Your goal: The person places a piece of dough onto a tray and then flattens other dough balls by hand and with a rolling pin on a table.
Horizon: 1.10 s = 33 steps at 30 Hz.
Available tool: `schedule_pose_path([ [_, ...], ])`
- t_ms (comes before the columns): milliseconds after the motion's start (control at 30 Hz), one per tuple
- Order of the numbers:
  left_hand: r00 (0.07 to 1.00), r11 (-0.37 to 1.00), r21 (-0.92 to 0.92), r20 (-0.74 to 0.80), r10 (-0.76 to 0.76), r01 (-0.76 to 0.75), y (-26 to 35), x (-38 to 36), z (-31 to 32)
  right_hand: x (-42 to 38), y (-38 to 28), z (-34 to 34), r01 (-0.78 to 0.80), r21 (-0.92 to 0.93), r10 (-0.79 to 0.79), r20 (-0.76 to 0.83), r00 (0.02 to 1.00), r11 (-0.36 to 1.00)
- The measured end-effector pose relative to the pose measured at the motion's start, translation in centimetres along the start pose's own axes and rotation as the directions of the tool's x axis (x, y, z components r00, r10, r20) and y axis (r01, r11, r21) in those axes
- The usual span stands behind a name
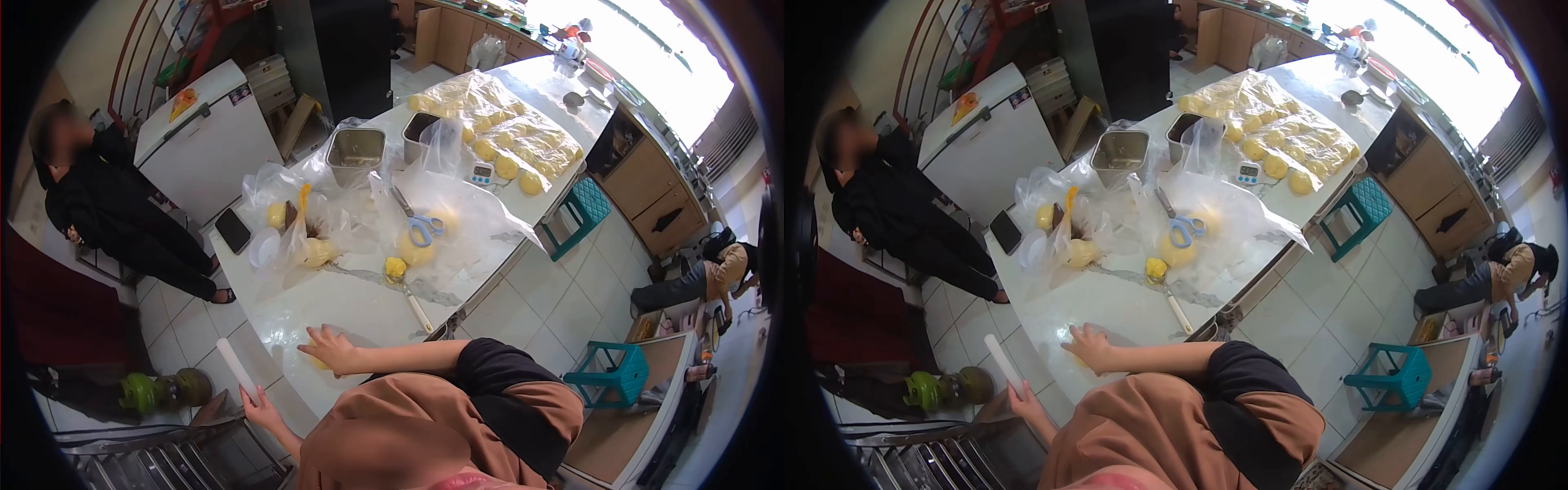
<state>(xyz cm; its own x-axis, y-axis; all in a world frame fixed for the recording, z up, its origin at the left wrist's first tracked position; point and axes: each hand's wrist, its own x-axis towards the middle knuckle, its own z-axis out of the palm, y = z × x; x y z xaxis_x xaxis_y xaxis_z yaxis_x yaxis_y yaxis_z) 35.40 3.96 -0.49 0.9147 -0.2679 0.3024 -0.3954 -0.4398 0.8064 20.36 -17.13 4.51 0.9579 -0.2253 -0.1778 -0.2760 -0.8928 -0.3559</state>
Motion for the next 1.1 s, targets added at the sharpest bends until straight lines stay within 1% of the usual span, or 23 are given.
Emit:
schedule_pose_path([
  [33, 1.000, 1.000, 0.009, -0.002, -0.013, 0.014, 0.0, -0.1, 0.0, -0.3, -0.3, -1.1, -0.018, 0.001, 0.018, 0.020, 1.000, 1.000],
  [67, 1.000, 1.000, 0.012, -0.007, -0.015, 0.015, -0.1, -0.2, 0.0, -0.1, -0.4, -0.8, -0.022, 0.028, 0.021, 0.018, 1.000, 0.999],
  [133, 1.000, 1.000, 0.015, -0.012, -0.014, 0.014, -0.3, -0.2, 0.0, 0.5, -0.3, 0.6, -0.034, 0.082, 0.033, 0.012, 0.999, 0.996],
  [200, 1.000, 1.000, 0.025, -0.028, 0.005, -0.004, -1.0, -0.1, 0.0, 2.2, 0.2, 3.6, -0.027, 0.064, 0.029, -0.021, 0.999, 0.998],
  [233, 0.999, 0.999, 0.029, -0.035, 0.014, -0.013, -0.9, 0.0, -0.1, 2.5, 0.2, 4.0, -0.025, 0.055, 0.028, -0.037, 0.999, 0.998],
  [267, 0.999, 1.000, 0.024, -0.035, 0.011, -0.010, -0.9, 0.0, -0.1, 2.8, 0.4, 4.3, -0.026, 0.089, 0.028, -0.028, 0.999, 0.996],
  [333, 0.999, 1.000, 0.013, -0.035, 0.005, -0.004, -0.1, -0.1, -0.3, 3.0, 0.7, 3.0, -0.027, 0.158, 0.028, -0.010, 1.000, 0.987],
  [433, 0.999, 1.000, 0.000, -0.044, 0.005, -0.005, -0.2, -0.2, -0.3, 2.5, 0.4, 0.5, -0.006, 0.192, 0.005, 0.007, 1.000, 0.981],
  [533, 0.999, 0.999, -0.025, -0.032, -0.022, 0.021, -0.2, -0.1, -0.1, 2.1, 0.3, -0.7, 0.085, 0.179, -0.082, -0.025, 0.996, 0.980],
  [633, 0.999, 1.000, -0.016, -0.039, -0.005, 0.004, -0.2, 0.0, 0.2, 2.7, 0.6, 1.3, 0.112, 0.066, -0.119, 0.114, 0.986, 0.992],
  [733, 0.999, 1.000, -0.030, -0.033, 0.004, -0.004, -0.8, 0.1, 0.3, 2.3, 0.6, 2.2, 0.136, -0.123, -0.126, 0.087, 0.988, 0.983],
  [767, 1.000, 0.999, -0.037, -0.027, -0.009, 0.008, -0.9, 0.2, 0.3, 2.2, 0.6, 2.2, 0.090, -0.093, -0.083, 0.075, 0.994, 0.992],
  [833, 0.999, 0.998, -0.049, -0.012, -0.036, 0.035, -0.4, -0.1, 0.1, 1.0, -0.6, -0.7, -0.005, -0.026, 0.007, 0.057, 0.998, 1.000],
  [933, 0.998, 0.998, -0.041, -0.030, -0.048, 0.046, -0.8, -0.1, 0.2, 1.5, -0.8, 0.1, -0.131, 0.055, 0.127, 0.074, 0.989, 0.990],
  [1033, 0.999, 0.998, -0.053, -0.027, -0.036, 0.034, -1.0, -0.1, 0.2, 1.7, -1.1, 2.0, -0.133, -0.058, 0.133, -0.001, 0.991, 0.989],
  [1100, 0.999, 0.999, -0.027, -0.023, -0.039, 0.039, -0.5, -0.1, 0.1, 2.7, -0.6, 3.4, -0.084, -0.098, 0.074, -0.101, 0.992, 0.992],
])
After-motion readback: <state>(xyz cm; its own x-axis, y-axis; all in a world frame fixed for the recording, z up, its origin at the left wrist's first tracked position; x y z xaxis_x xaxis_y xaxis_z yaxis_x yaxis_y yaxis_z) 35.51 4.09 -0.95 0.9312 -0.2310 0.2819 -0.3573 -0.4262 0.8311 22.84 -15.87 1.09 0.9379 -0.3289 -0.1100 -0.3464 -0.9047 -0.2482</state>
